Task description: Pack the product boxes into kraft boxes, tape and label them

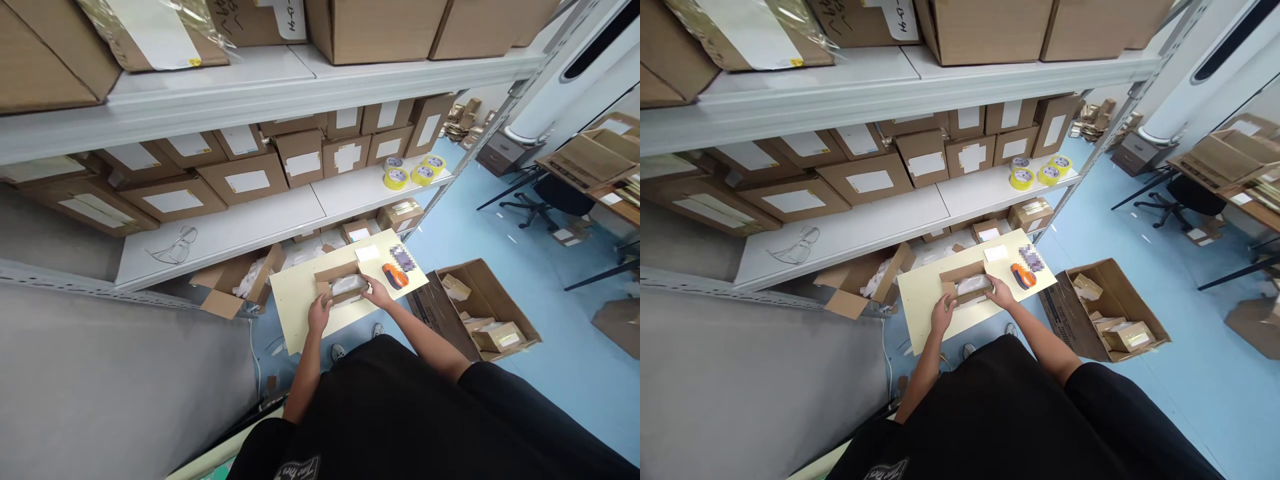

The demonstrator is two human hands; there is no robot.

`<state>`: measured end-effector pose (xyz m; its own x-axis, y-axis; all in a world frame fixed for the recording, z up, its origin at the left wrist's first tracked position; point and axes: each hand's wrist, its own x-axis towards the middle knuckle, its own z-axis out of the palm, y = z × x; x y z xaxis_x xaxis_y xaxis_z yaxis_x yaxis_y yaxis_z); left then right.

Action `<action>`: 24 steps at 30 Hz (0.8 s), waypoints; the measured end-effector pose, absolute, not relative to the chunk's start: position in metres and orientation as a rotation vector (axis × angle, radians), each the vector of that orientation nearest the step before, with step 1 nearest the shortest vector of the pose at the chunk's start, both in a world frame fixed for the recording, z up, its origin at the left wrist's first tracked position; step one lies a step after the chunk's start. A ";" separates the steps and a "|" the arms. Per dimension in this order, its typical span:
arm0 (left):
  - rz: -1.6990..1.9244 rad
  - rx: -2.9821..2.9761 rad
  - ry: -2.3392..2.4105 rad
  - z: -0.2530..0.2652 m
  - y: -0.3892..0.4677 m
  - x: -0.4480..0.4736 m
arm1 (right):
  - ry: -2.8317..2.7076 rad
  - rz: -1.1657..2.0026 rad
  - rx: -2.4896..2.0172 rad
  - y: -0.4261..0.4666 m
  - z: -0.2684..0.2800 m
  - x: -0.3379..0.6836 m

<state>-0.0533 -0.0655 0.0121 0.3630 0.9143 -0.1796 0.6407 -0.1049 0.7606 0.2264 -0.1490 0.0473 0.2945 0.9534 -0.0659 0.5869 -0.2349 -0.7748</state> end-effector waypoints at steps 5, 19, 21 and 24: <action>0.441 1.805 1.150 0.002 -0.069 -0.067 | -1.332 0.841 -1.810 -0.152 0.047 0.240; 0.258 1.699 0.937 -0.004 -0.057 -0.081 | -1.279 0.882 -1.796 -0.162 0.022 0.210; 0.294 1.678 0.962 -0.007 -0.060 -0.079 | -1.341 0.839 -1.848 -0.160 0.019 0.204; 0.387 1.654 1.059 -0.010 -0.069 -0.074 | -1.387 0.811 -1.881 -0.158 0.016 0.201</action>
<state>-0.0737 -0.0690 -0.0096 0.5504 0.7952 -0.2543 0.4444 -0.0212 0.8956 0.2007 -0.1576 0.0158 0.2469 0.9641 -0.0980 0.5578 -0.2241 -0.7992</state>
